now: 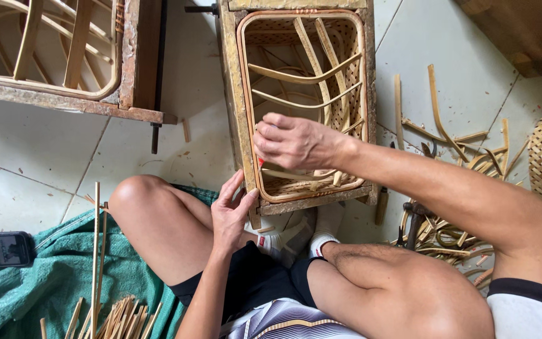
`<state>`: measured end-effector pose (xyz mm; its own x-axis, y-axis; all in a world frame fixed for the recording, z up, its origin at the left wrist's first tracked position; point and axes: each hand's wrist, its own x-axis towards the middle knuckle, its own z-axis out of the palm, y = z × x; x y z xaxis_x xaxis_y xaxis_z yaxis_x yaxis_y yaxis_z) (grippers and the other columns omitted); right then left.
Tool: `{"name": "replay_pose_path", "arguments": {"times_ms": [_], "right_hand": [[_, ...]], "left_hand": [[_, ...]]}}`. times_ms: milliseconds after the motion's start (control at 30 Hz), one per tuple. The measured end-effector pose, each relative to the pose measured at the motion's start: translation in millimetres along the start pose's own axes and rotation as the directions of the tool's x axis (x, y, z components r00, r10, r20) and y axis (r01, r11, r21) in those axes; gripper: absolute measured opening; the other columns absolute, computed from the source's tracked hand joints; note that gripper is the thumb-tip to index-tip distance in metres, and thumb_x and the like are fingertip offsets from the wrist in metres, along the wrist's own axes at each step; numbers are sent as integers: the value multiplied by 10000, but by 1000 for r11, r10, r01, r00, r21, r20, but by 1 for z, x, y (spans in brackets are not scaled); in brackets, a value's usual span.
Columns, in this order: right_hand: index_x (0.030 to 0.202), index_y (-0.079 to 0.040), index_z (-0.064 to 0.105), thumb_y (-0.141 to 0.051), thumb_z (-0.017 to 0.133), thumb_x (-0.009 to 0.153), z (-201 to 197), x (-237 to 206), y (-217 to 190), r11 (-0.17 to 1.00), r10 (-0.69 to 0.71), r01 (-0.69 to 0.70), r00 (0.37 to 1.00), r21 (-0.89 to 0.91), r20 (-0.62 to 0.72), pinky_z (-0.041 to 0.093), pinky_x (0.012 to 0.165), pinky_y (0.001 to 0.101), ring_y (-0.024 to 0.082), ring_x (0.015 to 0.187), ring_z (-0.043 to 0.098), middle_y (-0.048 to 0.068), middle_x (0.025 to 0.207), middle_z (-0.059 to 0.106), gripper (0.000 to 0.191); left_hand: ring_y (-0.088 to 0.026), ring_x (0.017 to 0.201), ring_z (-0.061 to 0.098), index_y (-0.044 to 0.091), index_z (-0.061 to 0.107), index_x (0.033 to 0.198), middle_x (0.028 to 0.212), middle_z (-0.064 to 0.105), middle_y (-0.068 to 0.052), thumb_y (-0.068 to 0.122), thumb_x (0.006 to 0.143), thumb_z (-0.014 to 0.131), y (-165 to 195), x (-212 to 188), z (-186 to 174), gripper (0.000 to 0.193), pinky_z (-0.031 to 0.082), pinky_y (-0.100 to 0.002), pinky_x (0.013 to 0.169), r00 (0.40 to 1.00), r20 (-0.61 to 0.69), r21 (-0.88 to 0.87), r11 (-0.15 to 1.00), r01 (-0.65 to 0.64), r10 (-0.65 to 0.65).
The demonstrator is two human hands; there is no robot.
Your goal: The person assembles a rectangular bamboo basket frame by inserting curved bamboo strips into a wooden jig, tapping them with a hammer, and applying glue along the frame edges. The person uses pliers to adjust the strips and a knife to trim excess material.
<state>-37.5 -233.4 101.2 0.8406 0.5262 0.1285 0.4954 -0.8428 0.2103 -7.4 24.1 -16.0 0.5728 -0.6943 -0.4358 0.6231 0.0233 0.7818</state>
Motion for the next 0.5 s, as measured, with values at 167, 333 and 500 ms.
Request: {"name": "replay_pose_path", "arguments": {"times_ms": [167, 333, 500], "right_hand": [[1168, -90, 652, -145, 685, 1010, -4, 1, 51, 996, 82, -83, 997, -42, -9, 431, 1182, 377, 194, 1148, 615, 49, 1161, 654, 171], [1154, -96, 650, -140, 688, 962, -14, 4, 62, 996, 89, -89, 996, -14, -21, 425, 1195, 380, 201, 1171, 618, 37, 1182, 647, 200], [1116, -87, 662, -150, 687, 955, -6, 13, 59, 998, 61, -61, 997, 0, -39, 430, 1183, 373, 198, 1151, 616, 45, 1159, 640, 174]], "left_hand": [[-206, 1335, 553, -29, 569, 1421, 1509, 500, -103, 17, 895, 738, 5, 1, -1, 554, 479, -356, 1146, 999, 5, 3, 999, 32, -32], [-210, 1344, 548, -24, 563, 1424, 1518, 490, -102, 13, 890, 735, 7, 1, 0, 563, 478, -357, 1144, 999, 8, -13, 999, 44, -44], [-224, 1349, 546, -32, 558, 1428, 1531, 481, -108, 4, 893, 728, 7, 1, 0, 562, 477, -364, 1140, 999, 11, -44, 998, 43, -42]]}}
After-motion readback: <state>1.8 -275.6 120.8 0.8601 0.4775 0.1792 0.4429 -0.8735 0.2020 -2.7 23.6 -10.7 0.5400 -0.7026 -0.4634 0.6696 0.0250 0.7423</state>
